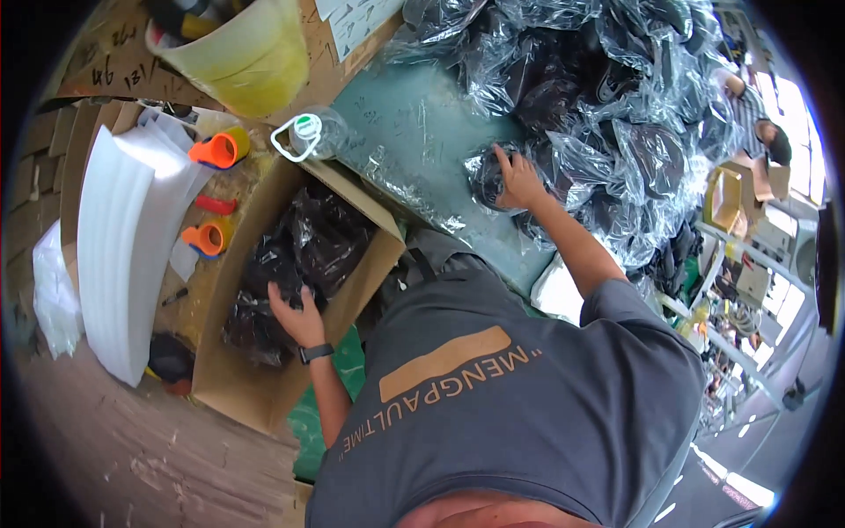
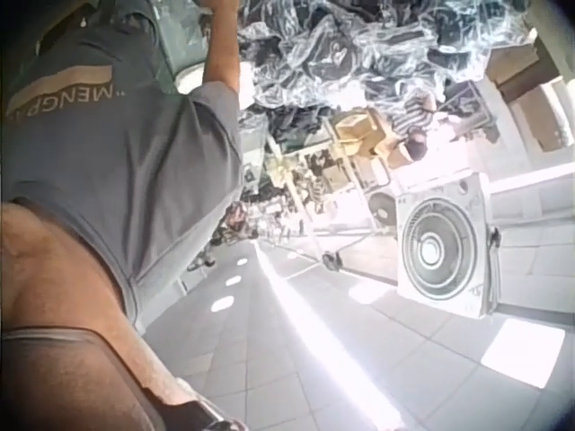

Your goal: Packing bicycle seats into plastic bags and then into a cardboard box.

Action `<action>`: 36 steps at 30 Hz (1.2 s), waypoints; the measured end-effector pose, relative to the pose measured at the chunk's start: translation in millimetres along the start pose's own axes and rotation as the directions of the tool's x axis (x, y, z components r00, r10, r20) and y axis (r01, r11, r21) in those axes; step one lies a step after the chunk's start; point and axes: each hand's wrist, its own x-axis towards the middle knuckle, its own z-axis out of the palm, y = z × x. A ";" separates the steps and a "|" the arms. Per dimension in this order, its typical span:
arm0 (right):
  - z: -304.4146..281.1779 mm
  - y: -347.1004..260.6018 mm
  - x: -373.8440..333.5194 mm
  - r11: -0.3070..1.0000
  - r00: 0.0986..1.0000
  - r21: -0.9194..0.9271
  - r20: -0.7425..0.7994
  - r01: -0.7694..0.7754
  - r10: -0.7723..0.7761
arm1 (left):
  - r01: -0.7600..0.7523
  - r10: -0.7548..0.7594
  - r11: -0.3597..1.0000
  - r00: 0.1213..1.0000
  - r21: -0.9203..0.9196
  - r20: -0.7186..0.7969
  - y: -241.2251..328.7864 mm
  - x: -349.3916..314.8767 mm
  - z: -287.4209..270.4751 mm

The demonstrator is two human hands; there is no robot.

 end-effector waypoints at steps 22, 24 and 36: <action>-214.4 -240.1 -97.7 -0.602 0.980 0.780 0.076 -0.172 -0.182 | 0.131 0.788 0.339 0.501 -0.932 0.357 183.3 -39.5 -66.8; -219.4 -283.6 -121.9 0.036 0.775 0.978 -0.141 0.207 -0.616 | -0.081 0.420 0.615 0.876 -0.785 0.238 182.1 -32.6 -89.1; 86.0 -436.8 54.9 0.812 0.897 0.402 0.057 -0.422 0.438 | -0.270 0.259 0.933 0.963 -0.236 -0.078 -17.6 79.8 -168.2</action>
